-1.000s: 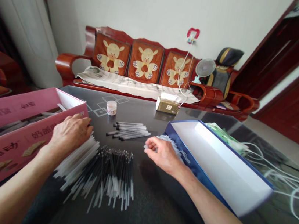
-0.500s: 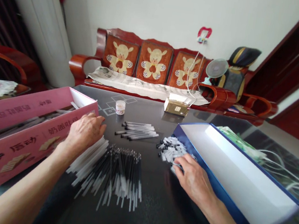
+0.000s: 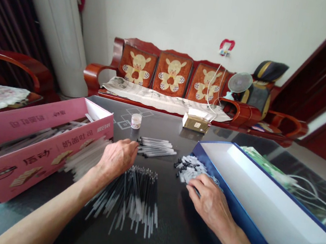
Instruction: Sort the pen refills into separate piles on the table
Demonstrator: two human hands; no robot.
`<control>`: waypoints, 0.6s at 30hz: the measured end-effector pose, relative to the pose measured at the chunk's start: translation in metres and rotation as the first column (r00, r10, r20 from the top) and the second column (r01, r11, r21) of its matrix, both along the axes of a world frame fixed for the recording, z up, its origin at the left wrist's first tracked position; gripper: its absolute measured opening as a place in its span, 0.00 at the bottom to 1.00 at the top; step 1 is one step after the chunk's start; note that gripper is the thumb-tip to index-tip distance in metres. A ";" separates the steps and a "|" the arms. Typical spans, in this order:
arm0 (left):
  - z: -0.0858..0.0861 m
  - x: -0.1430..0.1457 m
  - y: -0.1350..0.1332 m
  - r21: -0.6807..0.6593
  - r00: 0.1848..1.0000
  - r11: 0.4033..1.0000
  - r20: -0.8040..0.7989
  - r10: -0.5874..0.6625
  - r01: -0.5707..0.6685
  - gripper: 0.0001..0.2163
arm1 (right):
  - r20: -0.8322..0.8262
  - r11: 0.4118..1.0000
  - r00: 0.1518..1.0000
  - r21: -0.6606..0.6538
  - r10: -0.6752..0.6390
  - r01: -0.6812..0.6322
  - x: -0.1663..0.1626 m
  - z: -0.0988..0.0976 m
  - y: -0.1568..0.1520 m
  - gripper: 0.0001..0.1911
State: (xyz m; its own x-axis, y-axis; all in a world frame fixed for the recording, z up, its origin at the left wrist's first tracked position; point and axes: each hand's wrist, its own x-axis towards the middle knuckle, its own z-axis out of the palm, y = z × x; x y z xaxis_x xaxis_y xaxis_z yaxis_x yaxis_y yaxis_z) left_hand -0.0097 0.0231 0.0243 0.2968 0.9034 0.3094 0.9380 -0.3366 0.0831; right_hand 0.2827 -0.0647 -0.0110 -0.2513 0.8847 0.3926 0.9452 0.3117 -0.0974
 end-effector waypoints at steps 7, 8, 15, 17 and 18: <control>-0.019 0.020 -0.009 -0.065 0.984 0.982 -0.022 -0.178 0.177 0.15 | -0.006 0.998 0.998 0.010 0.068 -0.068 -0.040 0.010 0.086 0.13; -0.021 0.020 -0.010 -0.061 0.981 0.980 -0.025 -0.192 0.190 0.15 | 0.003 0.999 0.999 0.001 0.053 -0.053 -0.045 0.007 0.099 0.15; -0.025 0.020 -0.008 -0.044 0.975 0.975 -0.027 -0.221 0.220 0.14 | -0.017 0.998 0.999 -0.039 0.041 -0.041 -0.071 0.002 0.147 0.18; -0.026 0.020 -0.008 -0.041 0.975 0.975 -0.031 -0.220 0.218 0.14 | -0.012 0.993 0.999 -0.118 0.030 -0.031 -0.078 0.007 0.160 0.18; -0.027 0.020 -0.007 -0.041 0.976 0.976 -0.034 -0.217 0.215 0.14 | -0.007 0.987 1.000 -0.159 0.022 -0.022 -0.081 0.010 0.168 0.18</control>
State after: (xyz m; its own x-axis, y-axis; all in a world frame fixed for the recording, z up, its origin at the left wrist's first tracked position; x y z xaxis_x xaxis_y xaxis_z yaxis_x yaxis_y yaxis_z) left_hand 0.0103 0.0156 -0.0026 0.4970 0.8273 0.2620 0.8462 -0.5289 0.0650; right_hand 0.2018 0.1032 -0.0007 -0.2698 0.9304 0.2482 0.9376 0.3125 -0.1522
